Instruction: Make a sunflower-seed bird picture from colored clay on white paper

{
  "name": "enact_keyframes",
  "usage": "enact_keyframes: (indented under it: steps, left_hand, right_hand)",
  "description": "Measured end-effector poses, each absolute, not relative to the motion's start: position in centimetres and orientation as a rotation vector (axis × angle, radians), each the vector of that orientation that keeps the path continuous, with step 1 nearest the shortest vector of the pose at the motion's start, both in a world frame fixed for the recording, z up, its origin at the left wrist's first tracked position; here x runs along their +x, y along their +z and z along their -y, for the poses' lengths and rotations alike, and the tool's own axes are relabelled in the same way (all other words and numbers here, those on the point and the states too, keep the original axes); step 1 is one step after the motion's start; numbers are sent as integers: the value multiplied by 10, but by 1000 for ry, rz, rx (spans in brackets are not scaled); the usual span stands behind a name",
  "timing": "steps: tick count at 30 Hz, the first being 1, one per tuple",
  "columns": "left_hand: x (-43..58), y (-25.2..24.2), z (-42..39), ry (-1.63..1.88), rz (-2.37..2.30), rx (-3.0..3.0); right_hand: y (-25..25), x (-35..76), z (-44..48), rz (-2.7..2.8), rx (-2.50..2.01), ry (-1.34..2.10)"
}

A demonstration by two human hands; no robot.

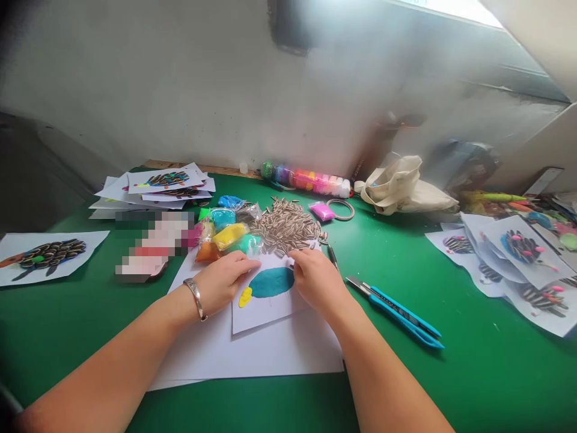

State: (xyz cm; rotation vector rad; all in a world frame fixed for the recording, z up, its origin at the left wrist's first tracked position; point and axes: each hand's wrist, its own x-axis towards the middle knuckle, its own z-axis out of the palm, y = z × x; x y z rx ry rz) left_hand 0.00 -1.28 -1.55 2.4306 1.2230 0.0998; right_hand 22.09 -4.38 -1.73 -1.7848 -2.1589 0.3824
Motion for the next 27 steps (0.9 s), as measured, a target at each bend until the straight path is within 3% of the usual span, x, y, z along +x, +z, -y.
enact_keyframes:
  steps: [27]
  left_hand:
    - [-1, -26, 6, 235, -1071, 2554]
  right_hand:
    - [-22, 225, 36, 2239, -1785, 328]
